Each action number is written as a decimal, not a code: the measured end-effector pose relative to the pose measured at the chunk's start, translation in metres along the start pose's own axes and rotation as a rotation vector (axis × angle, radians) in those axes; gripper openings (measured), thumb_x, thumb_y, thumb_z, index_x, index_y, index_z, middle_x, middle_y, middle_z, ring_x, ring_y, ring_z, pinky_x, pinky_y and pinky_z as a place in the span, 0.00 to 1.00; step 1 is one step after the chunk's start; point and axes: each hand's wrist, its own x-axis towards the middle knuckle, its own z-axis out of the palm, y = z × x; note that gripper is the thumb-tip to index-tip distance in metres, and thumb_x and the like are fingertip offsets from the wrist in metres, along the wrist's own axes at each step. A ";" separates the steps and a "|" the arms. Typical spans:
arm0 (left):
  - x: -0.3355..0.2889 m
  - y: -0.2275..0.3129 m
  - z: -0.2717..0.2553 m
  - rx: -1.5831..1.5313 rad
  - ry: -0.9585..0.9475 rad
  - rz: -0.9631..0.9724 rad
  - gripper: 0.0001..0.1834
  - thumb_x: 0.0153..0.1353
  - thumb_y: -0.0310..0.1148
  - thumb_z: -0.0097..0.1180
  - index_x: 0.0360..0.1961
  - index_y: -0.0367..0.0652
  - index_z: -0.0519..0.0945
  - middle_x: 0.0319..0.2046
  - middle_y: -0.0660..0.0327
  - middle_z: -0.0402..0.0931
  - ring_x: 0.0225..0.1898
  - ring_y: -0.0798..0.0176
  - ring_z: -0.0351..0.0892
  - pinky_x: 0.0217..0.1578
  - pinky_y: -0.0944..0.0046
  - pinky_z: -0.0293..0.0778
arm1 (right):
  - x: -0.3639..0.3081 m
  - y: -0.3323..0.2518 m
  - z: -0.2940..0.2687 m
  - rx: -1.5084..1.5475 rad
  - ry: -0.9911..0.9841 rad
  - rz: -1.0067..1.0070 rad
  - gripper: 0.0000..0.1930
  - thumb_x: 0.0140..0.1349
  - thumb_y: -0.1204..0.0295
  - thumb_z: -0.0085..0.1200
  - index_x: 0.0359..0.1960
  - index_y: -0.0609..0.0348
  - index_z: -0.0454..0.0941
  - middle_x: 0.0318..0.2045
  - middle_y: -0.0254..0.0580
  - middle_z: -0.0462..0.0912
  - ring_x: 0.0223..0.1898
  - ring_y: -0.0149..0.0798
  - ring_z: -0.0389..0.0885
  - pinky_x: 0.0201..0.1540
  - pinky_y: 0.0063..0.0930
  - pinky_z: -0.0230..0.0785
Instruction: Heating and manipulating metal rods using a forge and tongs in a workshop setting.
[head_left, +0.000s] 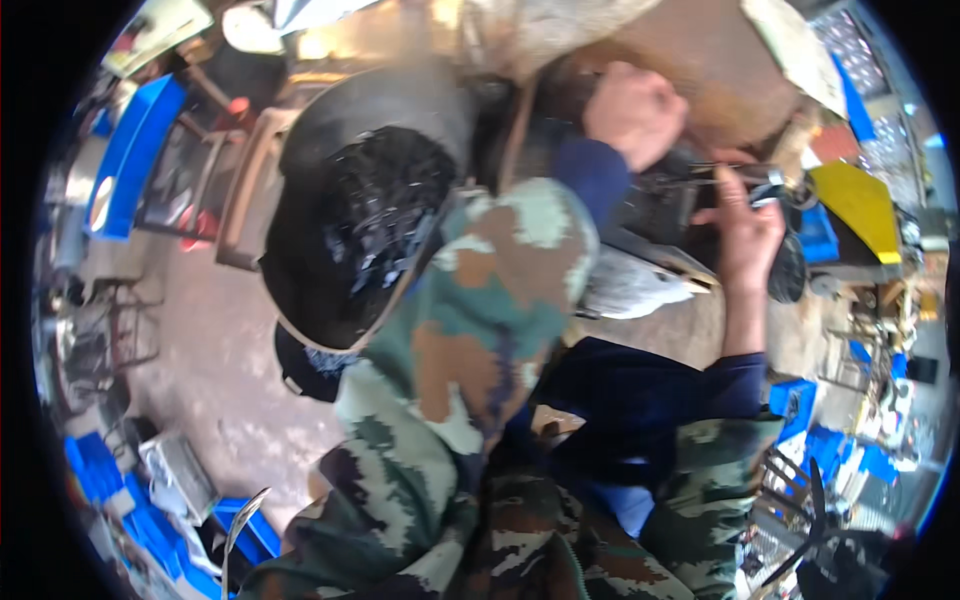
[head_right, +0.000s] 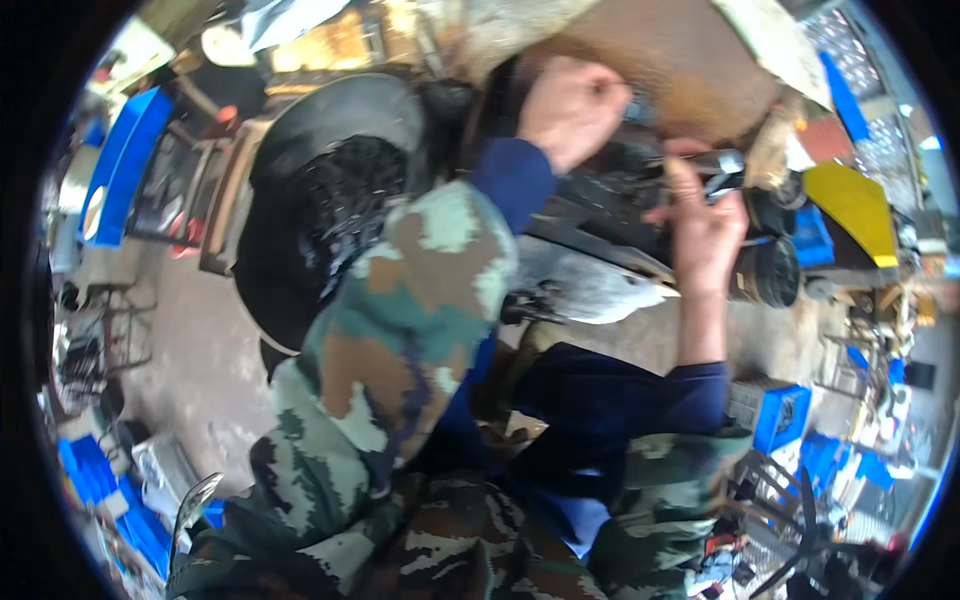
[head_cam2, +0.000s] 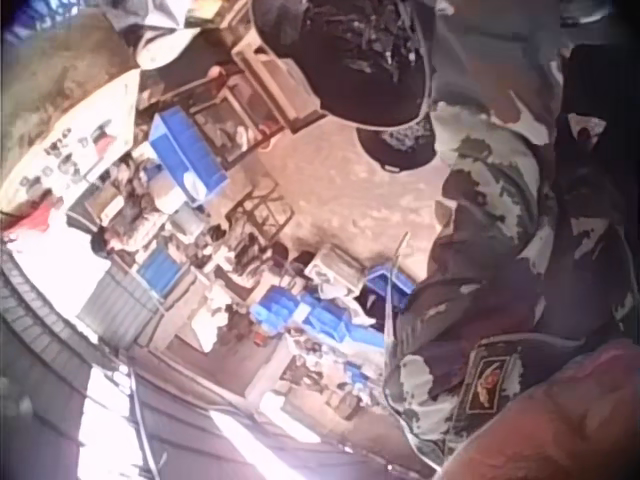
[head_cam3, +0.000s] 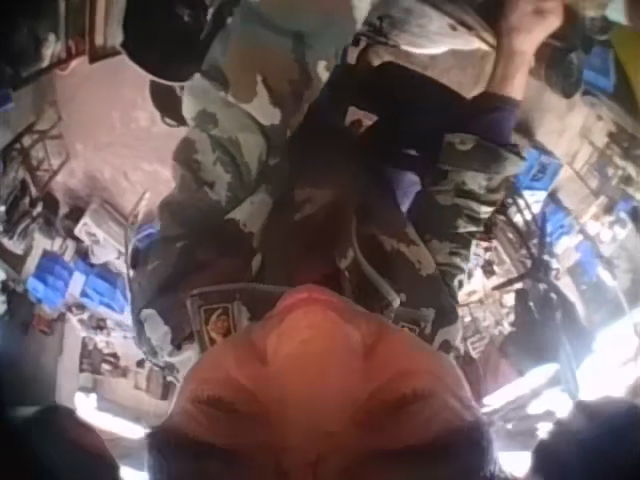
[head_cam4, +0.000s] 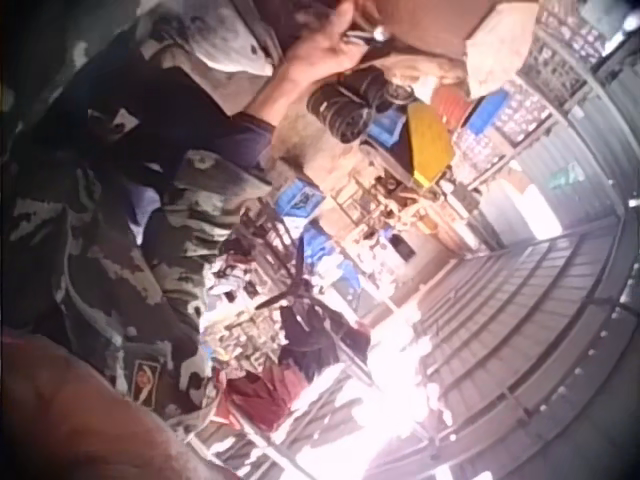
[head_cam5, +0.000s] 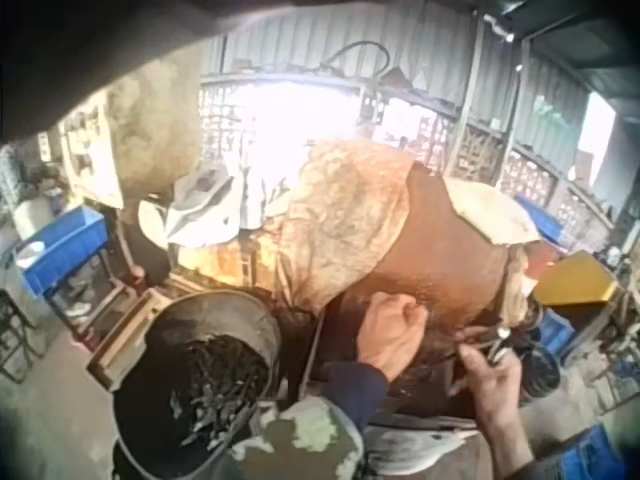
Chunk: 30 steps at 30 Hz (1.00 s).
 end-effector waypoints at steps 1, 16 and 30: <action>-0.006 0.011 -0.003 -0.004 0.025 -0.092 0.13 0.52 0.41 0.55 0.27 0.44 0.85 0.36 0.47 0.78 0.44 0.47 0.76 0.48 0.53 0.74 | 0.012 0.010 0.000 -0.017 0.039 0.028 0.11 0.64 0.71 0.59 0.44 0.65 0.81 0.42 0.37 0.83 0.32 0.25 0.78 0.21 0.20 0.77; -0.008 0.018 -0.010 -0.210 0.036 -0.261 0.10 0.53 0.35 0.59 0.26 0.39 0.82 0.38 0.46 0.72 0.41 0.45 0.76 0.44 0.51 0.73 | 0.137 0.048 0.024 -0.104 0.099 0.067 0.15 0.66 0.64 0.57 0.46 0.63 0.81 0.14 0.22 0.61 0.15 0.20 0.58 0.21 0.21 0.66; 0.000 0.013 -0.043 -0.219 0.041 -0.306 0.10 0.52 0.36 0.59 0.28 0.40 0.83 0.36 0.45 0.73 0.40 0.44 0.77 0.44 0.51 0.73 | 0.149 0.052 0.023 -0.159 0.103 0.140 0.14 0.65 0.62 0.58 0.43 0.60 0.83 0.13 0.23 0.60 0.15 0.22 0.62 0.21 0.21 0.65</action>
